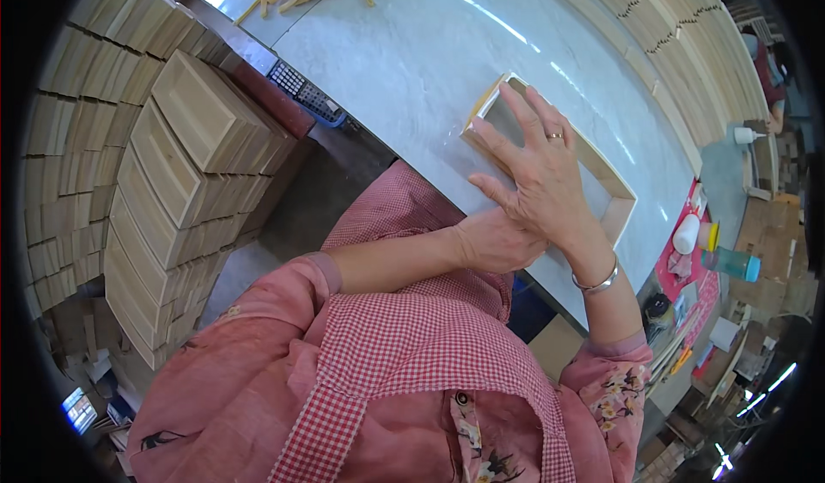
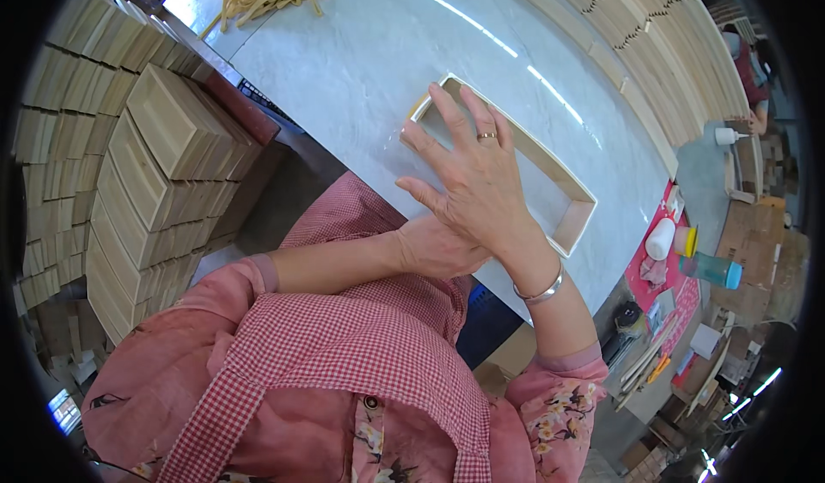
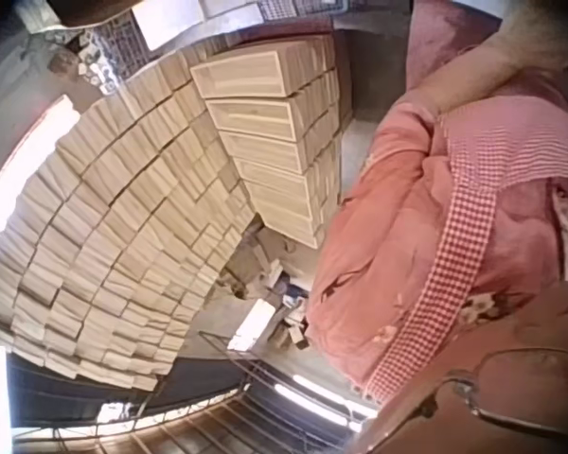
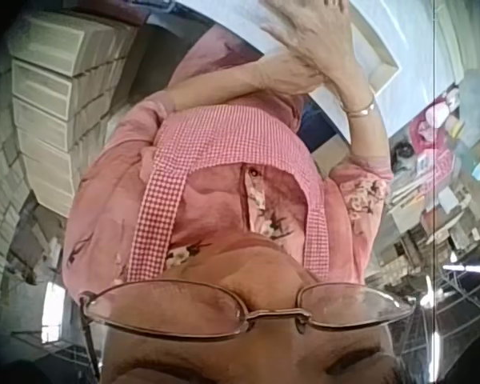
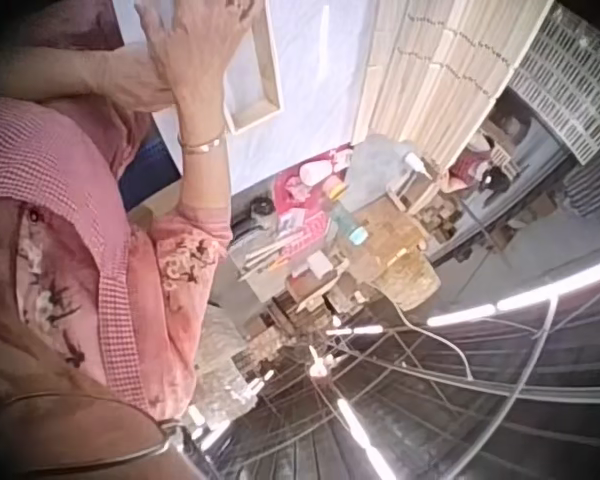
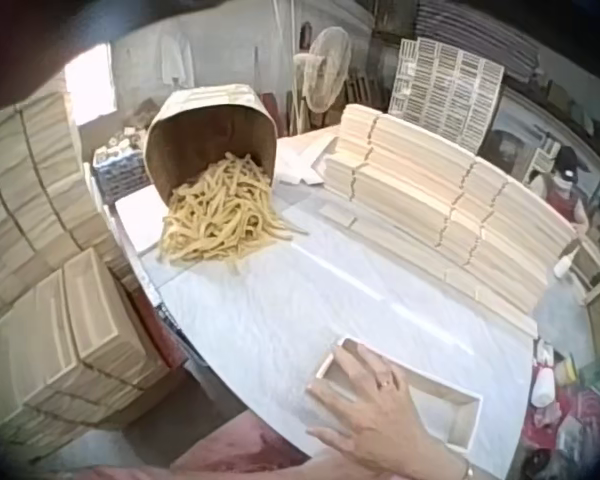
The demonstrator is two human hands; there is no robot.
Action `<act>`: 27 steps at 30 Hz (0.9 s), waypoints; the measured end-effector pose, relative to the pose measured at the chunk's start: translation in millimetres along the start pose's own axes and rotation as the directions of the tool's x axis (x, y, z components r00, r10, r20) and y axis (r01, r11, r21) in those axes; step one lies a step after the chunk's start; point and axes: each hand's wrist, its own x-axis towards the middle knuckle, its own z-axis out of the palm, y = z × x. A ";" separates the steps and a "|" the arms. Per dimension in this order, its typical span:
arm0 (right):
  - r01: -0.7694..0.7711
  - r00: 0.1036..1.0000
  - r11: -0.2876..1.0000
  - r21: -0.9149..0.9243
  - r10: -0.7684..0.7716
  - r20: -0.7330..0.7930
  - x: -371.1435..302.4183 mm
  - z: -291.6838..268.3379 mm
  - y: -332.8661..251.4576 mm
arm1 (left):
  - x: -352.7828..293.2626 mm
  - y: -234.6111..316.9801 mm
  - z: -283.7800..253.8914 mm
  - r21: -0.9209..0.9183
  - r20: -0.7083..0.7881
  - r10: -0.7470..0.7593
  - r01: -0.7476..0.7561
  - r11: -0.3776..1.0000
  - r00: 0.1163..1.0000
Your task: Assembling wooden boxes by applying glue to the joints and securing them with a pneumatic nail gun.
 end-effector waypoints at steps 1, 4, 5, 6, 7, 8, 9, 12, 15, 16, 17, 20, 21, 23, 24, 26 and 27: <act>0.003 1.000 1.000 -0.002 -0.003 0.017 0.0 -4.0 -3.1 | -1.6 0.7 0.1 0.019 0.012 0.008 -0.008 1.000 1.000; 0.005 0.999 1.000 -0.005 -0.004 0.052 1.3 -8.2 -7.5 | -4.5 1.9 1.2 0.054 0.037 0.024 -0.026 0.998 0.999; -0.019 0.999 1.000 -0.002 0.019 0.033 2.3 -6.5 -6.4 | -3.9 2.2 2.0 0.020 0.031 -0.001 0.000 1.000 1.000; -0.044 0.999 0.999 0.003 0.044 0.014 3.4 -4.1 -5.0 | -3.1 2.9 3.0 -0.017 0.028 -0.025 0.025 1.000 0.999; -0.073 0.997 0.997 0.008 0.073 -0.006 4.0 -1.8 -3.5 | -2.1 4.0 4.3 -0.055 0.027 -0.046 0.047 0.997 0.999; -0.106 0.994 0.994 0.013 0.107 -0.026 3.7 -0.6 -2.2 | -0.5 5.8 6.0 -0.096 0.029 -0.062 0.065 0.993 0.998; -0.148 0.989 0.989 -0.001 0.148 -0.032 1.5 1.6 -0.3 | 4.4 3.9 2.2 -0.070 0.043 -0.037 0.040 0.997 0.998; -0.040 0.998 0.993 0.115 0.046 -0.052 -7.6 -1.4 -10.2 | -14.1 8.1 10.5 -0.040 0.045 0.118 -0.117 0.992 0.992; -0.066 0.972 0.983 0.174 0.103 -0.212 -30.1 -7.5 -8.7 | -10.3 -1.5 -0.7 -0.380 0.269 -0.299 0.386 0.841 0.916; -0.135 0.964 0.983 0.127 0.160 -0.213 -52.8 -14.4 5.2 | 8.6 -2.2 -14.5 -0.289 0.253 -0.313 0.380 0.879 0.916; -0.259 0.919 0.958 0.127 0.284 -0.272 -79.7 -20.0 21.7 | 10.5 0.9 -9.6 -0.190 0.157 -0.222 0.251 0.949 0.962; -0.556 0.711 0.830 0.036 0.498 -0.498 -175.1 -37.9 92.1 | 18.3 6.1 -17.5 -0.041 0.071 -0.130 0.133 0.990 0.989; -0.672 0.611 0.740 0.014 0.566 -0.554 -215.8 -47.7 121.5 | 18.3 8.5 -18.3 -0.055 0.068 -0.101 0.105 0.993 0.993; -0.889 0.394 0.458 -0.026 0.733 -0.555 -297.5 -71.2 171.3 | 18.3 11.1 -17.4 -0.005 0.094 -0.126 0.127 0.992 0.988; -0.933 0.330 0.353 -0.075 0.751 -0.571 -328.7 -79.4 189.7 | 18.8 12.5 -15.5 -0.002 0.100 -0.126 0.127 0.992 0.987; -0.973 0.232 0.183 -0.143 0.797 -0.558 -388.5 -85.2 225.8 | 18.6 14.7 -10.0 -0.032 0.116 -0.083 0.087 0.996 0.990; -0.891 0.357 0.190 -0.412 0.854 -0.378 -410.9 -87.0 254.1 | 18.9 14.8 -7.8 -0.006 0.118 -0.091 0.093 0.996 0.989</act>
